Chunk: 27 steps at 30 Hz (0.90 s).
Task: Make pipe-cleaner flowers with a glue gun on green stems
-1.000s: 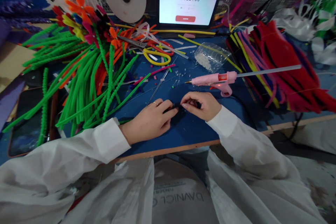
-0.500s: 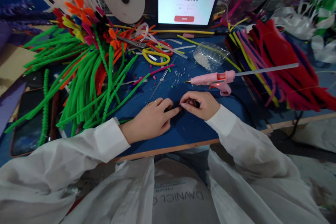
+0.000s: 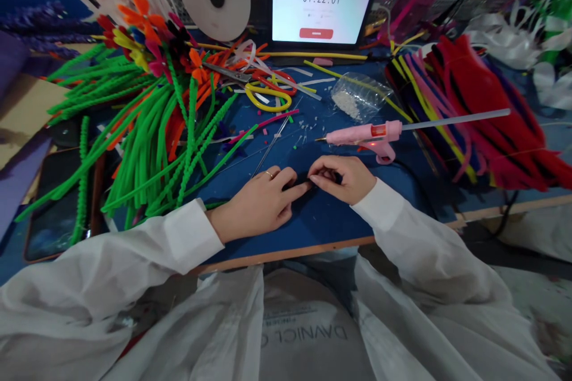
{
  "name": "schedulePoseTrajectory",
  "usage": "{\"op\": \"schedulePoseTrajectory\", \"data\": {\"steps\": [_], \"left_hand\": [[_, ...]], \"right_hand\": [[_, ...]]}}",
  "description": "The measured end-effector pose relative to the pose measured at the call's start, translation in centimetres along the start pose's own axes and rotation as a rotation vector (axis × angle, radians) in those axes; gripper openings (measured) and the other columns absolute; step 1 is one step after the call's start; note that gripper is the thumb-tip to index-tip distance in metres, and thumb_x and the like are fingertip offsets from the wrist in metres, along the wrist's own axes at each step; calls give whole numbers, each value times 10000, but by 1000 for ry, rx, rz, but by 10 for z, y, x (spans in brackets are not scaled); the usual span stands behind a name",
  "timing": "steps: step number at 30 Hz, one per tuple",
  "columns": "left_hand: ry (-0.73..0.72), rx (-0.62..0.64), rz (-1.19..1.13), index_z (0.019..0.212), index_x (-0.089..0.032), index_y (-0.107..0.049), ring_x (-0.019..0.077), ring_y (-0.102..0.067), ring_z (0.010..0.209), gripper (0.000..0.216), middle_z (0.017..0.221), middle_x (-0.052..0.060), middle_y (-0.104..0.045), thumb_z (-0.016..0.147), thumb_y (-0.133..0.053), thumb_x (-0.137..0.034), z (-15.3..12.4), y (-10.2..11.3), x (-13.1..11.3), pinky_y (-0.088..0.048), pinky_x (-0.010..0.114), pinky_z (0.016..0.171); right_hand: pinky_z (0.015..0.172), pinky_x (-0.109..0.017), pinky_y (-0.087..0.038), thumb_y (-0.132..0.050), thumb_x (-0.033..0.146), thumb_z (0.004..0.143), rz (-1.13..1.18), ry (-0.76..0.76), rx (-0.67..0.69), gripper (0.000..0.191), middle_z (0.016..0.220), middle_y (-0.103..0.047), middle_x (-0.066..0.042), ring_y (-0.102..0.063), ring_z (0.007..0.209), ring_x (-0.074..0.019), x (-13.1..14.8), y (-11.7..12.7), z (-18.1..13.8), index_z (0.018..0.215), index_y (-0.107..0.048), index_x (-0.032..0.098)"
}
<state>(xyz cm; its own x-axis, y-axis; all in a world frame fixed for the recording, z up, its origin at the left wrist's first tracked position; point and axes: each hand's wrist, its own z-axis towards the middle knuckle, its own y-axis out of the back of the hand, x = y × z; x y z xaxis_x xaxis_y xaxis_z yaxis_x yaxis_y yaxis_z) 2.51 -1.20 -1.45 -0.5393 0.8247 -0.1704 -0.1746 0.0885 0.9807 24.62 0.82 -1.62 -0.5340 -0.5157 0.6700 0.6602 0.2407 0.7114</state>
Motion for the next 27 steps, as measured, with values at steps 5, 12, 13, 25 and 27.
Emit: {"op": "schedulePoseTrajectory", "data": {"steps": [5,12,13,25,27], "left_hand": [[3,-11,14,1302,-213,-458,236,-478,920,442,1101,107,-484,860,-435,-212,0,0,0,-458,378,808],[-13,-68,-74,1306,-144,-453,239,-492,1010,429,1103,122,-508,884,-392,-192,-2,-2,3,-446,392,885],[-17,-77,-76,1298,-139,-462,237,-494,1008,420,1108,123,-511,888,-388,-190,-2,-3,3,-444,392,892],[-29,-104,-33,1243,-158,-534,212,-504,949,377,1099,99,-546,889,-407,-195,-6,-5,2,-471,375,864],[-33,-132,-43,1237,-152,-542,207,-507,955,371,1093,102,-549,899,-395,-195,-7,-6,3,-470,369,868]], "right_hand": [[525,-206,-392,-547,242,809,-3,-3,3,103,665,-601,6,-487,532,-81,0,0,0,817,-623,173],[516,-206,-383,-557,260,819,0,-21,4,113,656,-598,8,-478,523,-79,0,0,-1,831,-629,173],[513,-205,-381,-558,262,820,3,-18,3,115,651,-595,9,-475,518,-77,1,0,-1,829,-629,171],[519,-207,-380,-551,271,830,15,-23,18,127,654,-584,9,-473,530,-81,2,0,0,829,-621,165],[522,-207,-381,-551,280,835,21,-23,14,134,656,-581,9,-474,534,-82,1,0,-1,833,-621,166]]}}
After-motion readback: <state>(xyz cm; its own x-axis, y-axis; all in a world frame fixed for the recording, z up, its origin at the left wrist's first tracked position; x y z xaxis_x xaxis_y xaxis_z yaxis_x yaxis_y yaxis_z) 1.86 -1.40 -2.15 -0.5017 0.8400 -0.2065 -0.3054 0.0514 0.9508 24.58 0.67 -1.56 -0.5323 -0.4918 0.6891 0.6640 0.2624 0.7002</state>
